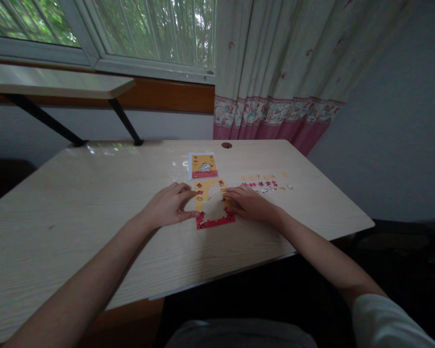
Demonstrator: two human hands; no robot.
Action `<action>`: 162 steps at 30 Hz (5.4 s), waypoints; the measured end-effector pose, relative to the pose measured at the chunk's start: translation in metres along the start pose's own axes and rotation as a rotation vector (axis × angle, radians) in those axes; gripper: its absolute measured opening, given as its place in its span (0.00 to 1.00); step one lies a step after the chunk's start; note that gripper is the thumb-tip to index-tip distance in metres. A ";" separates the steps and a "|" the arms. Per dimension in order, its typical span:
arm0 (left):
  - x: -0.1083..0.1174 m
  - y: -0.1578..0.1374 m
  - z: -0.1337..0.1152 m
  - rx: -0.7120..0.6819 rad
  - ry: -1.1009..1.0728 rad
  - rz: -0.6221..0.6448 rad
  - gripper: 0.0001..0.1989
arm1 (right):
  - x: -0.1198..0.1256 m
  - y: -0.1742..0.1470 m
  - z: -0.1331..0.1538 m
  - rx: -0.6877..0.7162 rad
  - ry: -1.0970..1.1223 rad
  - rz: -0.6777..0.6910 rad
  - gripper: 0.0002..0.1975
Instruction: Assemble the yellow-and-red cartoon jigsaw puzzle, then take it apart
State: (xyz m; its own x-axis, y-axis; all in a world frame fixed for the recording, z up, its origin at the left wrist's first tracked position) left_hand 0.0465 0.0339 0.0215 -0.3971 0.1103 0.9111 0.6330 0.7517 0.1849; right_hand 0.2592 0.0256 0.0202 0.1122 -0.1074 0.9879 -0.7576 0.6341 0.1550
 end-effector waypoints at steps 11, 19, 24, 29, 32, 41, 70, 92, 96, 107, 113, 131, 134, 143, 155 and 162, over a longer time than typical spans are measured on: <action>0.000 -0.001 0.002 -0.016 -0.007 0.000 0.31 | 0.002 0.000 0.000 -0.006 0.005 0.003 0.19; 0.000 -0.001 0.002 -0.010 -0.024 -0.002 0.30 | 0.000 0.000 -0.001 0.002 -0.013 -0.007 0.20; -0.001 -0.001 0.003 -0.002 -0.016 0.005 0.27 | 0.001 0.000 0.000 0.000 -0.016 0.002 0.20; 0.000 -0.001 0.003 -0.001 -0.029 -0.003 0.26 | 0.000 0.000 0.001 -0.007 -0.004 0.019 0.20; 0.000 -0.001 0.004 -0.001 -0.026 0.004 0.27 | 0.001 0.001 -0.003 0.000 0.014 0.004 0.19; 0.000 0.000 0.003 -0.026 0.012 0.007 0.25 | 0.033 -0.003 -0.107 -0.266 -0.001 -0.013 0.11; 0.000 0.000 0.007 -0.022 0.016 0.011 0.23 | -0.004 -0.107 -0.245 -0.803 0.140 0.034 0.11; -0.002 -0.001 0.010 -0.015 0.031 0.029 0.23 | -0.005 -0.120 -0.255 -0.792 0.329 -0.009 0.09; -0.002 -0.001 0.011 -0.013 0.027 0.028 0.23 | -0.007 -0.135 -0.265 -0.854 0.381 0.002 0.11; -0.002 -0.001 0.013 -0.036 -0.014 0.001 0.21 | -0.012 -0.141 -0.272 -0.882 0.451 -0.029 0.13; -0.003 0.000 0.014 -0.011 -0.024 -0.007 0.21 | -0.013 -0.144 -0.277 -0.901 0.382 -0.012 0.14; 0.004 -0.002 0.007 -0.014 -0.017 -0.012 0.20 | -0.007 -0.143 -0.269 -0.905 0.338 0.028 0.14; 0.006 -0.002 0.001 -0.004 0.032 0.014 0.21 | -0.006 -0.142 -0.268 -0.901 0.340 0.036 0.13; -0.004 -0.005 -0.007 0.074 0.036 0.020 0.42 | -0.009 -0.144 -0.271 -0.883 0.324 0.010 0.13; -0.017 -0.008 0.010 0.162 0.039 0.070 0.47 | -0.010 -0.139 -0.268 -0.875 0.277 0.073 0.10; -0.016 -0.007 0.013 0.137 0.029 0.089 0.48 | -0.003 -0.134 -0.258 -0.871 0.249 0.104 0.08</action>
State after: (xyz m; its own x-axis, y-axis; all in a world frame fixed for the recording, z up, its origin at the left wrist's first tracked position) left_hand 0.0399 0.0347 0.0005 -0.3225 0.1630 0.9324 0.5673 0.8219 0.0525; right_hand 0.5261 0.1390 -0.0011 0.2831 0.0871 0.9551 -0.0297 0.9962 -0.0821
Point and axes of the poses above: each hand's wrist, its own y-axis towards the middle knuckle, its own x-axis out of the back of the hand, z = x × y, the point moved 6 cm from there along y, towards the middle knuckle, and after that the axes turned 14 degrees about -y, right-handed, at the moved point
